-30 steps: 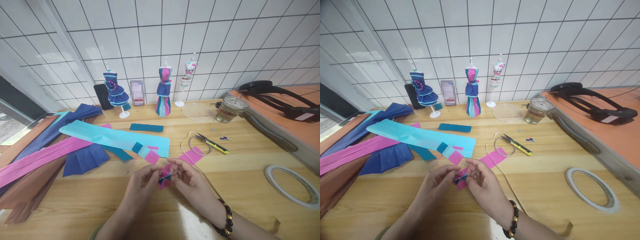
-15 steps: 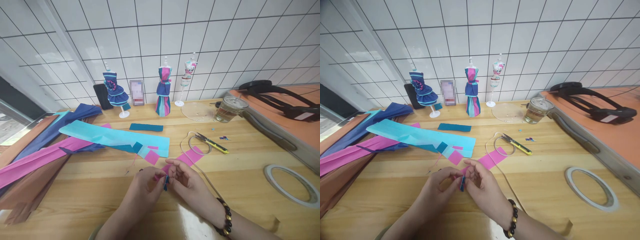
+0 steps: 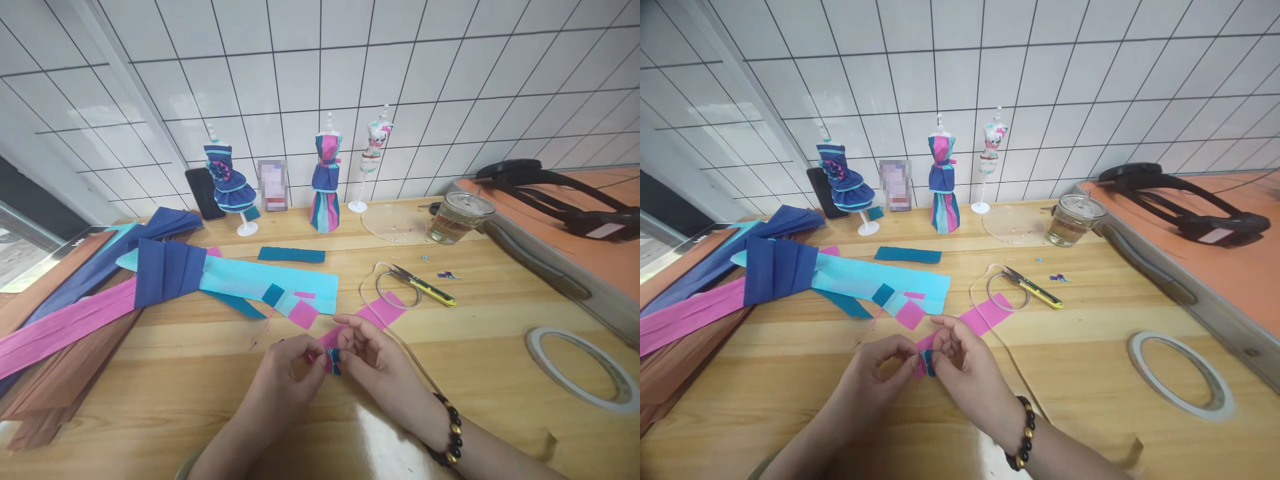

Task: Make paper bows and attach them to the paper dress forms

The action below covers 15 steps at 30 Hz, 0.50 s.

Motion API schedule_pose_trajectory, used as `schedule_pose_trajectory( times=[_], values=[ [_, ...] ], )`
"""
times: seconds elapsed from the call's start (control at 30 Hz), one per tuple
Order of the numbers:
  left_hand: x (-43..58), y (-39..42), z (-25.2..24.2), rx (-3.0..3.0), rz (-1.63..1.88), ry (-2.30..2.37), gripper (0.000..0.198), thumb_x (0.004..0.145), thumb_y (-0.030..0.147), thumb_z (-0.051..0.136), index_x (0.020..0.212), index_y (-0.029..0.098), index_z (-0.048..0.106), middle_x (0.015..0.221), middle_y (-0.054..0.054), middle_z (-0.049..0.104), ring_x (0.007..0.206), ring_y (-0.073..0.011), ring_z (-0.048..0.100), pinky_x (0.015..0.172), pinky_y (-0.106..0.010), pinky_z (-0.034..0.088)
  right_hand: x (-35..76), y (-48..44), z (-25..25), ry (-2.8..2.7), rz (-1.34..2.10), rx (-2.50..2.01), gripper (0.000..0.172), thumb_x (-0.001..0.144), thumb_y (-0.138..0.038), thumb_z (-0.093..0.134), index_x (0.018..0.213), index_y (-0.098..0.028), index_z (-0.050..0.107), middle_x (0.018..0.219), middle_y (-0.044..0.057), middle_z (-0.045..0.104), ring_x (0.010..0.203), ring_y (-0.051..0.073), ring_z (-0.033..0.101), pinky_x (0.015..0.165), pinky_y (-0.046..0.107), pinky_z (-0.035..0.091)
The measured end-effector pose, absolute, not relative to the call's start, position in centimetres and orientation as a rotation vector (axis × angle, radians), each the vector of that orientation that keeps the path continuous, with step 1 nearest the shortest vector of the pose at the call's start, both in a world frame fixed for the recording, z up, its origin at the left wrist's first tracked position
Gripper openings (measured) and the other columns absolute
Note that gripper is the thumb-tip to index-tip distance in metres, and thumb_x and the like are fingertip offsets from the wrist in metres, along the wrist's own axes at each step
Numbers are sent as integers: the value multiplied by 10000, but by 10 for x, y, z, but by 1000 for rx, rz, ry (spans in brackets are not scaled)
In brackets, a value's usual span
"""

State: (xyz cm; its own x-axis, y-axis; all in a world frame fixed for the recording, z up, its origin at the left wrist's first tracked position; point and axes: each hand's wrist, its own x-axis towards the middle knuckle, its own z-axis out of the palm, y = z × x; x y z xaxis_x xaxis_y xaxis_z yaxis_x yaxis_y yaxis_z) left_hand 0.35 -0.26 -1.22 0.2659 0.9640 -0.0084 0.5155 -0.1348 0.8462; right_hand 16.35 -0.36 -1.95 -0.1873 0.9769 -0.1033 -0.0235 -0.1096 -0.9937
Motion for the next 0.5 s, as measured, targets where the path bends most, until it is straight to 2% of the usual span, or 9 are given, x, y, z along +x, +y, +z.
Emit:
schedule_pose_trajectory(
  times=[0.13, 0.37, 0.5],
  values=[
    [2, 0, -14, 1594, 775, 1288, 139, 772, 213, 500, 680, 154, 585, 666, -25, 627, 671, -147, 577, 672, -257, 454, 164, 0, -16, -1194, 1505, -1156, 351, 718, -186, 583, 1061, -176, 507, 734, -18, 526, 690, 115, 520, 695, 273, 447],
    [4, 4, -9, 1302, 824, 1182, 118, 716, 230, 554, 631, 150, 556, 594, -16, 622, 585, -130, 570, 575, -236, 444, 166, 2, -11, -1127, 1585, -1114, 355, 686, -240, 636, 1020, -186, 531, 719, -21, 529, 679, 117, 529, 683, 278, 445],
    [6, 3, -11, 1315, 810, 1170, 102, 716, 202, 550, 630, 148, 567, 615, -13, 634, 612, -130, 581, 605, -237, 453, 165, 0, -9, -1127, 1606, -1108, 374, 672, -236, 644, 1029, -192, 540, 750, -15, 526, 715, 124, 527, 704, 280, 444]
  ],
)
